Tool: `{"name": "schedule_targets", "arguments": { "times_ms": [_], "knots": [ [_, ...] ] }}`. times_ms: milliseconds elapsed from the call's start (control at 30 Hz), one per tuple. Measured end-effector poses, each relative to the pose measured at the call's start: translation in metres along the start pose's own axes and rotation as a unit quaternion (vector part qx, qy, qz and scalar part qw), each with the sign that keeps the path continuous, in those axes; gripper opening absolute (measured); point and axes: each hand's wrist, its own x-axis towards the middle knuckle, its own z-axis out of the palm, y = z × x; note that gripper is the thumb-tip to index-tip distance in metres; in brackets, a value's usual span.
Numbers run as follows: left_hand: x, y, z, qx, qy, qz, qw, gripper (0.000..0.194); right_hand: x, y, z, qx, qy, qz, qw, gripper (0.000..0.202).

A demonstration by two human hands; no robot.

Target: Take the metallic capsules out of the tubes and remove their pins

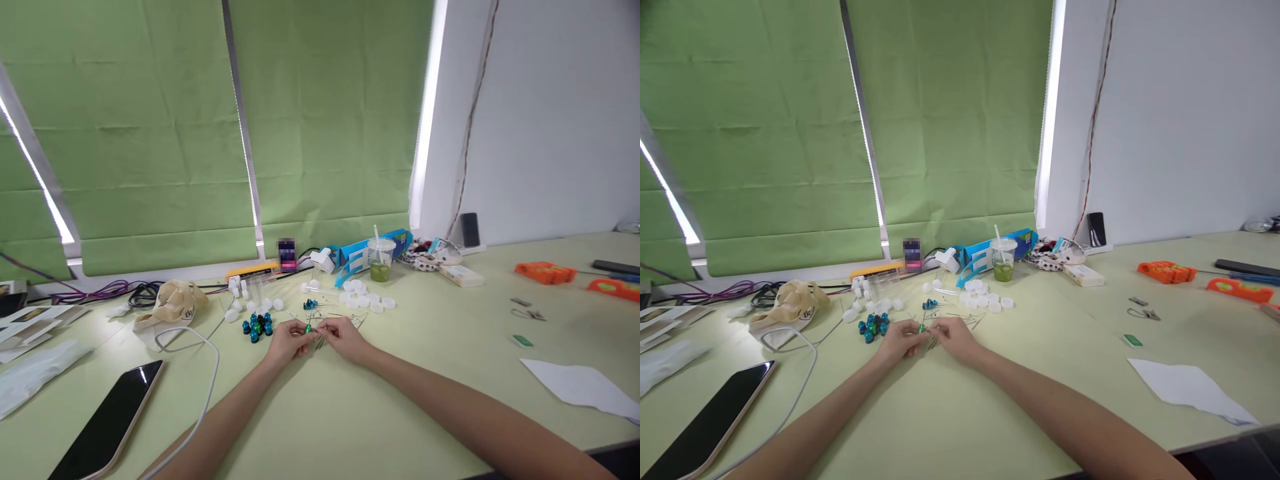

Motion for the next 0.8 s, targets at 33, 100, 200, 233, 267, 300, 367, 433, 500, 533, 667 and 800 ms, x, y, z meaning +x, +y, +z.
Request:
{"name": "schedule_targets", "arguments": {
  "times_ms": [33, 100, 200, 233, 267, 300, 367, 433, 500, 533, 667, 800],
  "knots": [
    [0.000, 0.000, 0.000, -0.003, -0.001, 0.002, 1.000, 0.038, 0.000, 0.000, 0.000, 0.002, 0.000, 0.003, 1.000, 0.027],
    [-0.001, 0.001, 0.000, -0.018, -0.003, 0.007, 1.000, 0.038, -0.001, -0.001, 0.001, 0.010, 0.001, 0.012, 1.000, 0.027],
    [-0.003, 0.003, 0.001, -0.041, -0.009, 0.011, 0.999, 0.037, 0.000, 0.001, 0.002, 0.039, 0.000, 0.023, 0.999, 0.026],
    [-0.003, 0.004, 0.001, -0.045, -0.011, 0.011, 0.999, 0.037, 0.000, 0.001, 0.002, 0.049, -0.002, 0.027, 0.998, 0.026],
    [-0.003, 0.004, 0.001, -0.047, -0.012, 0.011, 0.999, 0.037, 0.001, 0.002, 0.002, 0.056, -0.004, 0.031, 0.998, 0.025],
    [-0.004, 0.004, 0.001, -0.047, -0.012, 0.011, 0.999, 0.037, 0.001, 0.003, 0.002, 0.058, -0.005, 0.034, 0.998, 0.025],
    [-0.004, 0.004, 0.001, -0.041, -0.010, 0.014, 0.999, 0.037, 0.002, 0.005, 0.002, 0.053, -0.003, 0.039, 0.998, 0.025],
    [-0.004, 0.004, 0.001, -0.035, -0.007, 0.019, 0.999, 0.037, 0.002, 0.008, 0.002, 0.044, -0.002, 0.044, 0.998, 0.025],
    [-0.004, 0.003, 0.001, -0.032, -0.007, 0.023, 0.999, 0.037, 0.003, 0.010, 0.002, 0.040, -0.004, 0.050, 0.998, 0.025],
    [-0.004, 0.003, 0.000, -0.030, -0.007, 0.024, 0.999, 0.037, 0.002, 0.010, 0.002, 0.039, -0.004, 0.051, 0.998, 0.025],
    [-0.006, 0.005, 0.000, -0.016, -0.005, 0.028, 0.999, 0.037, 0.002, 0.011, 0.004, 0.036, -0.002, 0.054, 0.998, 0.024],
    [-0.007, 0.009, 0.001, -0.003, 0.002, 0.030, 1.000, 0.036, 0.000, 0.008, 0.004, 0.003, 0.010, 0.050, 0.999, 0.024]
  ]
}}
